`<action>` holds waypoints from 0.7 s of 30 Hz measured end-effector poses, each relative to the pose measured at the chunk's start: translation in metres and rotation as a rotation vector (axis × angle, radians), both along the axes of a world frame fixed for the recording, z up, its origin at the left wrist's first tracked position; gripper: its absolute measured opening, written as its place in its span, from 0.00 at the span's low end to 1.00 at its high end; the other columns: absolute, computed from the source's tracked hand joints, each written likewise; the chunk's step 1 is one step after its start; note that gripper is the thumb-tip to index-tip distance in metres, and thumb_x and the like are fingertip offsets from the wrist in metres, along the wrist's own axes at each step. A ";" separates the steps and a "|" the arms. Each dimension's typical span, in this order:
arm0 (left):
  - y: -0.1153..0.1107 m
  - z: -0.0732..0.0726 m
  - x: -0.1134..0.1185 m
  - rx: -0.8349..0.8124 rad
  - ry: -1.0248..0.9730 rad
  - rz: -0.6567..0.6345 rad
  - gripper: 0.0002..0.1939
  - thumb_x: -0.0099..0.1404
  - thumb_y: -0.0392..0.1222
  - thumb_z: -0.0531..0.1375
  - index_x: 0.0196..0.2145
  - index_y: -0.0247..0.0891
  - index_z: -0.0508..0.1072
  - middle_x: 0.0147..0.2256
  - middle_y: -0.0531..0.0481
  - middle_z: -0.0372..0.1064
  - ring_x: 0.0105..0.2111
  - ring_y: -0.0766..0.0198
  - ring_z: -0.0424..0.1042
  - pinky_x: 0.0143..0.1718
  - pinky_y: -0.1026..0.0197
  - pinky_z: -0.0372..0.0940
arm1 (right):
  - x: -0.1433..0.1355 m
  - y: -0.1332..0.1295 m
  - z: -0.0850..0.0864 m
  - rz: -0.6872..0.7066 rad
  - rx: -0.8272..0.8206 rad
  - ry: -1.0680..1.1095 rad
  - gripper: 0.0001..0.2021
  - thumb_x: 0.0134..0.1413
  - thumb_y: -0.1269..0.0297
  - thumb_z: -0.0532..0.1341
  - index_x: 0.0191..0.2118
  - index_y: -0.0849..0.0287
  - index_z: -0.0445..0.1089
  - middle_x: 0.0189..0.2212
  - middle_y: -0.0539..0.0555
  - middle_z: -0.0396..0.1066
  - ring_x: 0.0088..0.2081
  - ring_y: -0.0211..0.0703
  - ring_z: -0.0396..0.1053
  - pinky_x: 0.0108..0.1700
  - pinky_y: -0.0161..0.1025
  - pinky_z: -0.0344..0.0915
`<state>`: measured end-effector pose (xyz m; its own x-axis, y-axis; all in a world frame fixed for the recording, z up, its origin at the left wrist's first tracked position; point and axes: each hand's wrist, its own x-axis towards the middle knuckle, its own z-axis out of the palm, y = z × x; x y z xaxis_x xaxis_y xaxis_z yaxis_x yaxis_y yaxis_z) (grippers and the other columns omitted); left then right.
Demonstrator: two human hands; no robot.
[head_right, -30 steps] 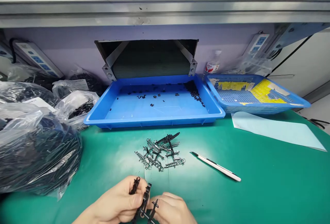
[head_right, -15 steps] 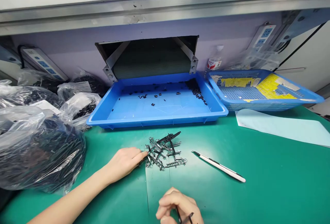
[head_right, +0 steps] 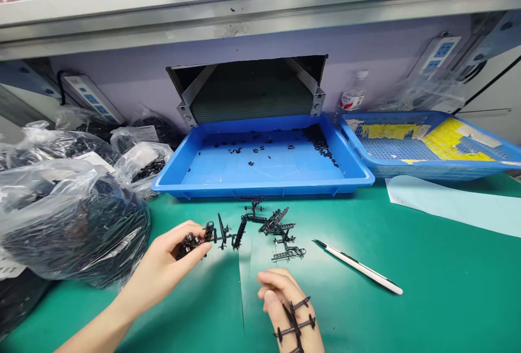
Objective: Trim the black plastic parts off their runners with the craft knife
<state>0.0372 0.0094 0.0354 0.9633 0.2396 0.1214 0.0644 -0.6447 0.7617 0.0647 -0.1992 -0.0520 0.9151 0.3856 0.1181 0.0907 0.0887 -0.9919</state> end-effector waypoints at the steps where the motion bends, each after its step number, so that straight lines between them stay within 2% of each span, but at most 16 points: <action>1: -0.004 -0.001 -0.003 -0.226 0.123 0.015 0.09 0.55 0.44 0.60 0.26 0.37 0.67 0.23 0.53 0.61 0.21 0.71 0.58 0.21 0.68 0.53 | 0.000 0.001 -0.001 0.016 -0.005 0.026 0.10 0.56 0.61 0.55 0.42 0.52 0.70 0.33 0.55 0.69 0.29 0.38 0.68 0.32 0.32 0.69; 4: -0.018 -0.010 -0.013 -0.862 0.450 -0.030 0.17 0.48 0.50 0.64 0.25 0.35 0.63 0.18 0.59 0.51 0.13 0.79 0.42 0.13 0.70 0.38 | -0.004 0.003 -0.009 0.100 0.062 0.180 0.16 0.55 0.57 0.56 0.50 0.48 0.66 0.37 0.56 0.69 0.34 0.40 0.70 0.37 0.33 0.69; 6: -0.025 -0.019 -0.020 -1.104 0.562 -0.034 0.20 0.44 0.50 0.67 0.26 0.35 0.63 0.16 0.62 0.48 0.12 0.82 0.39 0.12 0.71 0.32 | -0.009 0.001 -0.015 0.199 0.129 0.264 0.16 0.53 0.57 0.58 0.48 0.48 0.68 0.42 0.57 0.69 0.38 0.43 0.71 0.40 0.36 0.69; 8: -0.031 -0.028 -0.026 -1.230 0.606 -0.006 0.20 0.43 0.47 0.69 0.27 0.35 0.64 0.15 0.63 0.48 0.11 0.82 0.38 0.11 0.72 0.31 | -0.013 0.000 -0.021 0.249 0.157 0.254 0.12 0.52 0.60 0.59 0.44 0.50 0.72 0.44 0.58 0.68 0.41 0.47 0.70 0.41 0.39 0.69; 11: -0.036 -0.039 -0.030 -1.314 0.610 -0.010 0.18 0.45 0.46 0.68 0.26 0.33 0.66 0.16 0.59 0.55 0.10 0.84 0.40 0.10 0.72 0.31 | -0.015 0.000 -0.025 0.260 0.152 0.190 0.09 0.53 0.64 0.58 0.39 0.53 0.73 0.41 0.57 0.70 0.44 0.49 0.69 0.40 0.38 0.70; 13: -0.039 -0.043 -0.032 -1.328 0.594 -0.064 0.17 0.46 0.47 0.68 0.25 0.30 0.68 0.18 0.55 0.61 0.09 0.85 0.43 0.10 0.71 0.32 | -0.014 0.002 -0.026 0.266 0.150 0.198 0.09 0.54 0.65 0.57 0.38 0.53 0.73 0.39 0.56 0.71 0.41 0.47 0.70 0.39 0.37 0.70; 16: -0.044 -0.048 -0.034 -1.283 0.546 -0.100 0.17 0.49 0.49 0.65 0.26 0.30 0.69 0.16 0.56 0.58 0.09 0.84 0.43 0.11 0.71 0.33 | -0.013 0.006 -0.022 0.246 0.084 0.153 0.09 0.54 0.65 0.56 0.38 0.55 0.73 0.38 0.56 0.72 0.38 0.45 0.71 0.39 0.37 0.69; 19: -0.046 -0.050 -0.036 -1.206 0.433 0.019 0.14 0.53 0.47 0.63 0.26 0.32 0.66 0.17 0.58 0.55 0.11 0.82 0.44 0.12 0.71 0.34 | -0.014 0.010 -0.017 0.105 -0.036 0.035 0.10 0.55 0.61 0.56 0.36 0.56 0.74 0.32 0.56 0.73 0.34 0.44 0.71 0.37 0.38 0.69; 21: -0.045 -0.051 -0.035 -1.273 0.377 0.101 0.11 0.53 0.44 0.61 0.24 0.33 0.65 0.20 0.56 0.58 0.14 0.79 0.48 0.12 0.72 0.36 | -0.015 0.009 -0.014 0.068 -0.080 -0.022 0.15 0.56 0.56 0.53 0.31 0.56 0.74 0.27 0.55 0.72 0.30 0.43 0.70 0.34 0.39 0.69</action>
<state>0.0024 -0.0357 -0.0153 0.8596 0.0584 -0.5076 0.4082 0.5191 0.7509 0.0495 -0.1899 -0.0661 0.8839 0.4558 0.1045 0.1094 0.0156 -0.9939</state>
